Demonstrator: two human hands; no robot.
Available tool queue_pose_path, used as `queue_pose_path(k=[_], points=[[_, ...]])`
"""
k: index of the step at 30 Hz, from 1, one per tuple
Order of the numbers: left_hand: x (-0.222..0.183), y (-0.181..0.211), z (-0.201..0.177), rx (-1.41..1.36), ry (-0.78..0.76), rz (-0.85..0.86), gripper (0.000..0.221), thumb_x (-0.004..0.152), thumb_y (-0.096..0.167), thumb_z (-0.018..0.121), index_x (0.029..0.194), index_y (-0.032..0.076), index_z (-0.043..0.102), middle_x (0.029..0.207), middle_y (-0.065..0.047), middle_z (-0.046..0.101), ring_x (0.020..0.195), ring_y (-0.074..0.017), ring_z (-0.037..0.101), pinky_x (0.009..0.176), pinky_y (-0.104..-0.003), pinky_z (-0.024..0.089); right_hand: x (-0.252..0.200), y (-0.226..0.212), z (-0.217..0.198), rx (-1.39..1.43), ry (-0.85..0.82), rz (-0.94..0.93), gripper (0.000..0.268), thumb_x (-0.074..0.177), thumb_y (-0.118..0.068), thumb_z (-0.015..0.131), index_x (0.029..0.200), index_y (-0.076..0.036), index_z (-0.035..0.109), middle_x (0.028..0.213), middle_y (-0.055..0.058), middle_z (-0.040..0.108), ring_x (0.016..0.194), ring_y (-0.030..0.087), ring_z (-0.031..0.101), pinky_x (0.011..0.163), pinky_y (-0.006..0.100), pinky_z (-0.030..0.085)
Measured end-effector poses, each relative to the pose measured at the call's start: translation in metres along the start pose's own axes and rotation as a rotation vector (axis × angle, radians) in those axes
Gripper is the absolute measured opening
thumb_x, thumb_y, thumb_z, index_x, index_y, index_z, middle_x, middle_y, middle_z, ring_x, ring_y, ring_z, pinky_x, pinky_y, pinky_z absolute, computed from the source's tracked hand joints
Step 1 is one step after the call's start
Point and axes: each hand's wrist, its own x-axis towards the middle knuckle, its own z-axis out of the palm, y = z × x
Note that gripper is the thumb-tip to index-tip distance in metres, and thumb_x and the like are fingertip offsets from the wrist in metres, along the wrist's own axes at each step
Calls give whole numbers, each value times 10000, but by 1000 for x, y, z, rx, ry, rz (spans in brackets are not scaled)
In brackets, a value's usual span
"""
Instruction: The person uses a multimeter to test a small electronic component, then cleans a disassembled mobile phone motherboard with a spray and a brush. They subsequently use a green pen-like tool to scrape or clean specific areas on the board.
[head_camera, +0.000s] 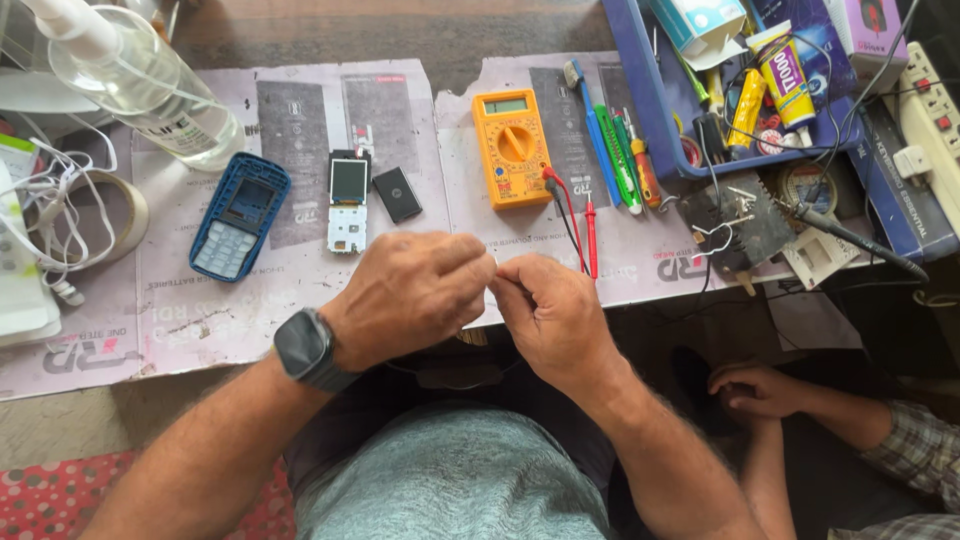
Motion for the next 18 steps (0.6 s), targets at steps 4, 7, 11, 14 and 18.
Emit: queue_pose_path(k=[4, 7, 11, 14, 18], points=[[-2, 1, 15, -153, 113, -92, 165, 795, 40, 708, 938, 36, 625, 856, -85, 623, 737, -264, 656, 629, -401, 537, 0, 1, 4, 52, 31, -31, 57, 954, -3, 698, 935, -7, 644, 803, 121, 672, 679, 242, 670, 597, 346, 508], [0, -1, 16, -289, 186, -258, 132, 808, -14, 677, 918, 24, 616, 831, -101, 614, 721, -284, 638, 630, -401, 524, -8, -4, -4, 105, 44, -110, 39, 950, 13, 677, 952, -16, 650, 794, 92, 662, 680, 196, 658, 607, 328, 511], [-3, -7, 4, -292, 173, -385, 81, 854, 7, 692, 907, 29, 635, 829, -113, 634, 720, -288, 651, 636, -385, 522, -31, -1, -19, 586, 45, 185, 50, 972, -9, 685, 935, -41, 675, 714, 25, 597, 567, 121, 516, 529, 269, 397], [-3, 17, 21, -256, -52, -323, 110, 888, 87, 739, 855, 51, 640, 826, -112, 663, 716, -304, 656, 650, -402, 522, -41, 25, -23, 1228, 135, 457, 55, 1074, -78, 632, 1028, -54, 652, 798, 11, 586, 654, 101, 528, 628, 295, 432], [2, 28, 21, -489, 11, -636, 221, 823, 27, 625, 1034, 36, 687, 861, -85, 719, 607, -179, 646, 578, -320, 528, -22, 48, -14, 1510, 213, 409, 148, 1091, -207, 583, 1122, -80, 654, 794, 43, 628, 704, 176, 615, 791, 394, 524]])
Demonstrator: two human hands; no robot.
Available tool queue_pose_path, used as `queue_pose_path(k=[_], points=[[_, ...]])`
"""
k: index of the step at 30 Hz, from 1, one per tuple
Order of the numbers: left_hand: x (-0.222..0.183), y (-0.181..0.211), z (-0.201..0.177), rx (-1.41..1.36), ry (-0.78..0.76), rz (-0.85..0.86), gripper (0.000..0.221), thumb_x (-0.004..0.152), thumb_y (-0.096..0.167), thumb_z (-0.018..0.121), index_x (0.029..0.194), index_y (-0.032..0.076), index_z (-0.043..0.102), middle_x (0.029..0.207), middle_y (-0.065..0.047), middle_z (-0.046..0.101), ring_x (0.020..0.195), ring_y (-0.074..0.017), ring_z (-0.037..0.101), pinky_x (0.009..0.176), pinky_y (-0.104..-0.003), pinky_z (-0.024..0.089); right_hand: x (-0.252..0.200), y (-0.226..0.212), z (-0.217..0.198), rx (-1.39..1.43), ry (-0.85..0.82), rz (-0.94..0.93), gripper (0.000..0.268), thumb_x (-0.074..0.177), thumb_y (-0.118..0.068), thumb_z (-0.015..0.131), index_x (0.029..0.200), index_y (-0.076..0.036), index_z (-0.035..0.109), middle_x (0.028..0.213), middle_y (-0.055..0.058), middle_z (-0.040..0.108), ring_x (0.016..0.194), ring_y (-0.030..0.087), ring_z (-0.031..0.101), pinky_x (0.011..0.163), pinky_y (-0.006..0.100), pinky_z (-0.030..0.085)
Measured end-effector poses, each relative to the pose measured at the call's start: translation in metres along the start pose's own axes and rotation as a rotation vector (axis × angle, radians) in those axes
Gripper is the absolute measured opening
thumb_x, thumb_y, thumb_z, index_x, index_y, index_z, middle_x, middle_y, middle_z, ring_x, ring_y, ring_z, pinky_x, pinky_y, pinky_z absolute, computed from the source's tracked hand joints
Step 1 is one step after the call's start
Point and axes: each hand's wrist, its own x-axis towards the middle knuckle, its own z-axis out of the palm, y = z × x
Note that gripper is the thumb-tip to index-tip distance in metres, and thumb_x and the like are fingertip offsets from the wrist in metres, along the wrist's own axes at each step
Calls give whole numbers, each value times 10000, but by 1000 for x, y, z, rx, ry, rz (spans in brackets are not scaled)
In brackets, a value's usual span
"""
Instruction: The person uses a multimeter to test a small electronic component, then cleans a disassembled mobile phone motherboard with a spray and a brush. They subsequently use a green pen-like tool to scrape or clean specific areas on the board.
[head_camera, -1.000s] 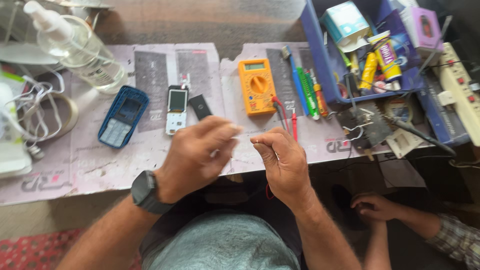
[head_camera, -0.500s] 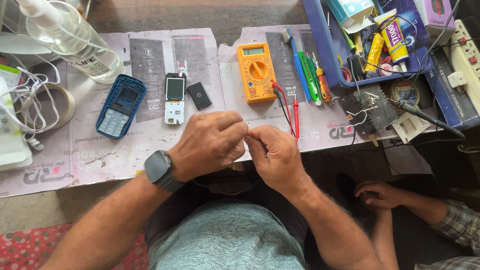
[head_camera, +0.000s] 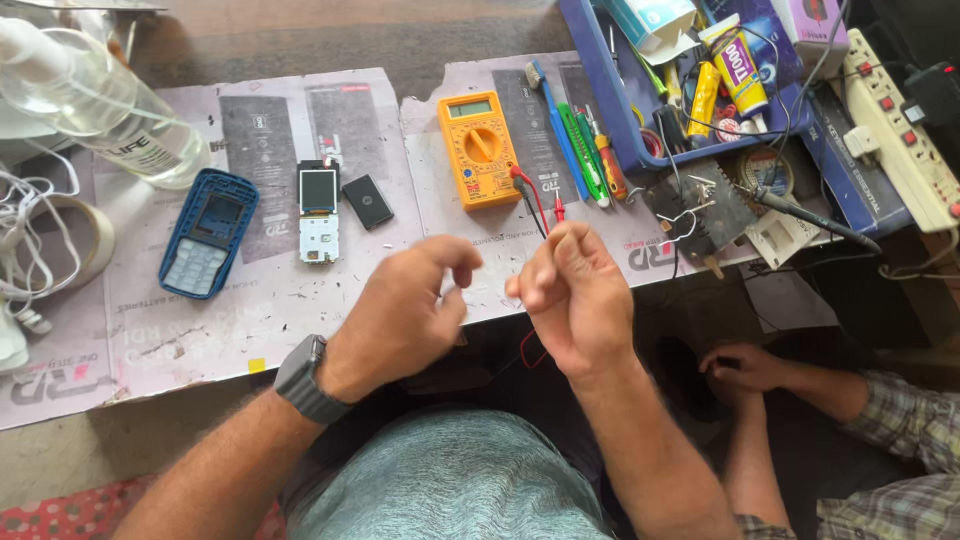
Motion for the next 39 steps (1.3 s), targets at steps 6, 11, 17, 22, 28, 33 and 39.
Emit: queue_pose_path(k=[6, 11, 17, 22, 28, 33, 39], points=[[-5, 1, 10, -171, -20, -93, 245, 862, 192, 776, 1033, 27, 718, 834, -102, 744, 581, -166, 565, 538, -314, 487, 11, 12, 13, 170, 77, -41, 149, 1098, -204, 562, 1144, -87, 640, 867, 52, 649, 806, 200, 643, 917, 429, 533], [-10, -7, 24, -205, 128, 94, 164, 991, 106, 658, 1096, -10, 708, 936, -97, 735, 807, -121, 679, 703, -300, 550, 11, 26, 28, 62, 54, -123, 151, 1109, -206, 572, 1161, -73, 622, 895, 76, 661, 844, 229, 666, 941, 453, 547], [-6, -11, 19, -304, 141, -98, 133, 961, 78, 624, 952, -17, 717, 739, -108, 686, 666, -123, 601, 593, -305, 495, 4, 26, 27, -413, 20, -282, 260, 960, -67, 709, 1210, -17, 656, 1096, 105, 709, 992, 193, 684, 935, 360, 556], [2, -20, 18, -221, 128, -71, 163, 966, 117, 604, 958, -23, 686, 730, -70, 662, 682, -113, 608, 614, -285, 496, 2, 28, 17, -743, -3, -317, 139, 947, 51, 756, 1076, 43, 708, 1072, 94, 703, 930, 141, 668, 833, 264, 578], [21, -45, 9, -319, 52, -237, 177, 964, 116, 529, 1040, -26, 601, 772, -46, 570, 702, -108, 539, 602, -271, 475, 26, 24, 10, -536, 183, -275, 147, 913, 70, 753, 1053, 37, 725, 914, 114, 742, 778, 174, 717, 731, 325, 625], [27, -49, 2, -571, -69, -312, 219, 1033, 182, 567, 1041, -9, 674, 743, -15, 628, 625, -57, 588, 566, -225, 519, 34, 40, 18, -477, 157, -276, 129, 917, 57, 758, 1028, 23, 703, 893, 114, 742, 760, 180, 724, 721, 328, 622], [25, -38, -1, -481, -15, -300, 179, 964, 144, 632, 1095, 22, 649, 834, -18, 755, 594, -30, 593, 510, -209, 502, 35, 53, 20, -486, 173, -271, 120, 921, 70, 750, 1004, 19, 679, 904, 134, 744, 798, 184, 727, 752, 320, 614]])
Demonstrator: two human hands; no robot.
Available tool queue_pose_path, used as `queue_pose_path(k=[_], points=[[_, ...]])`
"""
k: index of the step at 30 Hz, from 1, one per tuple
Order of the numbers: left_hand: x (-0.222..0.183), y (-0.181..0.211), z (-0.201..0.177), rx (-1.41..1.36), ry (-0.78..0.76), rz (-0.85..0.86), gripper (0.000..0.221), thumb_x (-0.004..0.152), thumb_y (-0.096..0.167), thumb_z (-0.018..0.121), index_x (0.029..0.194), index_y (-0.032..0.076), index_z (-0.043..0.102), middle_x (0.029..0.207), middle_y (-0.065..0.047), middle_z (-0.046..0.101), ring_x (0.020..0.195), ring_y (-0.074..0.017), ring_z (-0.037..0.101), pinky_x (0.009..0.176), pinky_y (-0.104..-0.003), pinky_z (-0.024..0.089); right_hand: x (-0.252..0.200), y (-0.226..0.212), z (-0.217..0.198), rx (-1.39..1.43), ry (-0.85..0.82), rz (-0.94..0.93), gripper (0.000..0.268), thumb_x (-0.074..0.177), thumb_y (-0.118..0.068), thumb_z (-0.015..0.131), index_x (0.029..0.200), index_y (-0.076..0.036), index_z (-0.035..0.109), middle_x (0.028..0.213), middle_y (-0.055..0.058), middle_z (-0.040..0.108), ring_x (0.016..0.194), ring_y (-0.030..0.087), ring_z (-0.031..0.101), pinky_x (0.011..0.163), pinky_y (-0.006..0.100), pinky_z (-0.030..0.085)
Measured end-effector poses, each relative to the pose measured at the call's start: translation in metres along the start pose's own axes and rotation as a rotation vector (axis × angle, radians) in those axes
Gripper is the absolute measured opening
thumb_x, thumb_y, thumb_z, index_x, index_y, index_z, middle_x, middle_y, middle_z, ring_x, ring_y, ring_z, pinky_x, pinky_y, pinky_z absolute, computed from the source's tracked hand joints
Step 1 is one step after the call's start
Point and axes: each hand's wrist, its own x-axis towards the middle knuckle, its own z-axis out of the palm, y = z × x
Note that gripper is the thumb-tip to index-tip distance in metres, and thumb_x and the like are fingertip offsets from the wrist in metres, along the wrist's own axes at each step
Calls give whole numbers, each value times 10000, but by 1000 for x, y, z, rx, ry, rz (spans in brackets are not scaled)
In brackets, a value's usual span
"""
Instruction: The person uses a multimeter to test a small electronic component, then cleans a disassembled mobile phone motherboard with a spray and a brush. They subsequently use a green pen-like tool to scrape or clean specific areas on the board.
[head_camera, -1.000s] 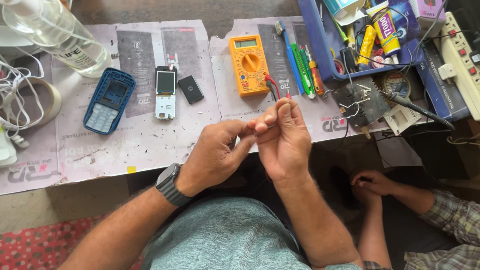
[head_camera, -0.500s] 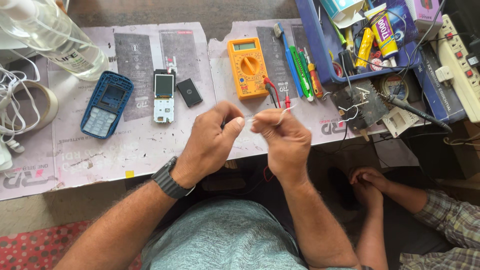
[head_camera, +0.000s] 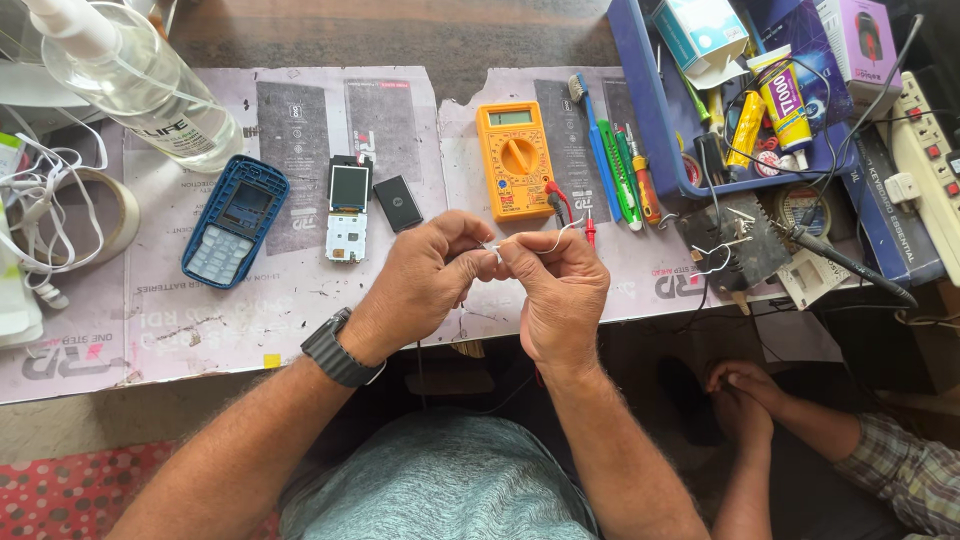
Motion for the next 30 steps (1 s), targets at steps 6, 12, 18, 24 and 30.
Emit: queue_pose_path(k=[6, 12, 18, 24, 30], points=[[-3, -3, 3, 67, 19, 86, 163, 1013, 142, 622, 1073, 11, 699, 823, -16, 752, 615, -24, 557, 544, -192, 495, 3, 3, 2, 37, 16, 38, 98, 924, 62, 740, 982, 27, 670, 886, 144, 731, 768, 206, 735, 734, 351, 633], [-1, -11, 2, -83, 19, 45, 167, 1015, 117, 605, 1055, 6, 725, 840, -15, 737, 614, -27, 561, 536, -198, 498, 6, 3, 3, 10, 38, 40, 102, 911, 63, 737, 968, 27, 661, 890, 143, 735, 764, 210, 741, 736, 349, 640], [0, -13, 2, -19, 33, 42, 182, 1015, 143, 610, 1028, 5, 728, 821, -21, 735, 600, -22, 568, 519, -193, 500, 2, 2, 4, -62, 17, -16, 109, 917, 72, 750, 969, 25, 667, 891, 135, 731, 778, 197, 734, 750, 328, 631], [0, -20, 3, -56, 59, 229, 180, 1054, 125, 610, 995, -1, 725, 852, -23, 746, 768, -34, 694, 668, -209, 592, -2, -3, 15, -116, -35, -47, 134, 929, 61, 753, 999, 19, 647, 920, 120, 733, 809, 187, 741, 771, 316, 641], [-2, -14, -5, 166, 240, 108, 191, 982, 137, 625, 902, 0, 730, 679, -7, 673, 574, -26, 541, 488, -216, 436, 0, -52, -16, -810, -38, -302, 262, 929, -4, 735, 1160, -20, 611, 952, 68, 712, 763, 120, 685, 671, 260, 582]])
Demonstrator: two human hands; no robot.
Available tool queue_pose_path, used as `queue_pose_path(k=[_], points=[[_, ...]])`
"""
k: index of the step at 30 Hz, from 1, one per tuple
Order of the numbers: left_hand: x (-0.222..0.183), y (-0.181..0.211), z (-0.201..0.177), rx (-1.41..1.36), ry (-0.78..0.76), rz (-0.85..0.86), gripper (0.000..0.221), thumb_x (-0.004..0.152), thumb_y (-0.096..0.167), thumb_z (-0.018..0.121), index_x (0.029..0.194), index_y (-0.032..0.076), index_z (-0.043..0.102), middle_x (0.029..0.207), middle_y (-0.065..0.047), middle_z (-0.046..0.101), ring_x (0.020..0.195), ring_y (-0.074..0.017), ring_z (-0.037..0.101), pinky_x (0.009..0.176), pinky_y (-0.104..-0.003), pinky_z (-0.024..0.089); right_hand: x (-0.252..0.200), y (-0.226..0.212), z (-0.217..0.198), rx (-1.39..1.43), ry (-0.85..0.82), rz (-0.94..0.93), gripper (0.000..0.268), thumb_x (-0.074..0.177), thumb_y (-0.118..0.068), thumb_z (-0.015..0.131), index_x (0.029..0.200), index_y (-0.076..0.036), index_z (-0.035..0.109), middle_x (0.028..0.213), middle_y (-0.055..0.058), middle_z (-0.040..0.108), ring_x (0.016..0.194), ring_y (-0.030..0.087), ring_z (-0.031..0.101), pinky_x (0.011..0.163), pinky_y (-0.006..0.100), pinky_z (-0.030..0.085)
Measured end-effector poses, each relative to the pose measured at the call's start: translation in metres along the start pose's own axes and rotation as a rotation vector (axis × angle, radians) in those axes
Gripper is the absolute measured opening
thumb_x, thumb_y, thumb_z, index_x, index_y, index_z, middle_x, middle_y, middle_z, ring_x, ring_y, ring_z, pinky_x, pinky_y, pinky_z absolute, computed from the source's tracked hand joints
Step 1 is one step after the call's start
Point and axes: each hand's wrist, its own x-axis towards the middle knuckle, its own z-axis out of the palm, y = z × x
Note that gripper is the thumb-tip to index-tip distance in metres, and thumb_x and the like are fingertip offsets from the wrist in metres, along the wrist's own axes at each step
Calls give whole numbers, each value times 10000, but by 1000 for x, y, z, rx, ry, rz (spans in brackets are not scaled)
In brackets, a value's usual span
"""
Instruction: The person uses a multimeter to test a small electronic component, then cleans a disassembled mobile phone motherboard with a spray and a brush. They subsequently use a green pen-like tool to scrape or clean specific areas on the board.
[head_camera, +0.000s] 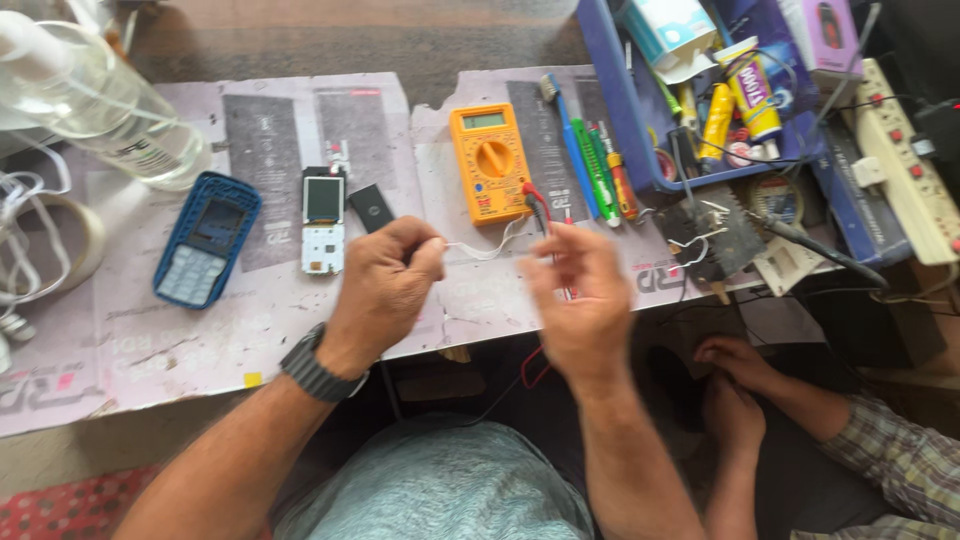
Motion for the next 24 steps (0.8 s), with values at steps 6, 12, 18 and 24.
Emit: queue_pose_path(k=[6, 12, 18, 24], points=[[2, 3, -3, -55, -42, -122, 185, 964, 137, 608, 886, 10, 718, 660, -4, 673, 509, -31, 527, 434, -232, 434, 25, 39, -45, -563, -65, 3, 179, 970, -92, 687, 1119, -4, 643, 841, 162, 710, 727, 283, 702, 666, 410, 558], [-2, 7, -1, 71, 0, 74, 182, 978, 127, 624, 882, 5, 720, 659, -3, 685, 554, -15, 570, 468, -212, 456, 38, 49, -37, -695, -262, -186, 264, 917, -52, 677, 1180, -54, 685, 892, 219, 731, 813, 360, 726, 752, 445, 571], [-11, 14, -9, 4, -34, -147, 228, 955, 160, 608, 820, 9, 712, 625, -11, 678, 483, -29, 585, 431, -227, 491, 17, 30, -72, -160, -103, -228, 206, 1012, -17, 642, 1211, 36, 635, 1064, 203, 749, 971, 270, 760, 890, 382, 612], [-29, 19, -24, 227, 35, 24, 178, 925, 110, 636, 805, -14, 678, 555, -58, 622, 492, -105, 563, 447, -309, 452, -36, 42, -16, 605, 48, -25, 172, 1036, -18, 657, 1185, 67, 673, 968, 135, 748, 766, 161, 713, 744, 296, 606]])
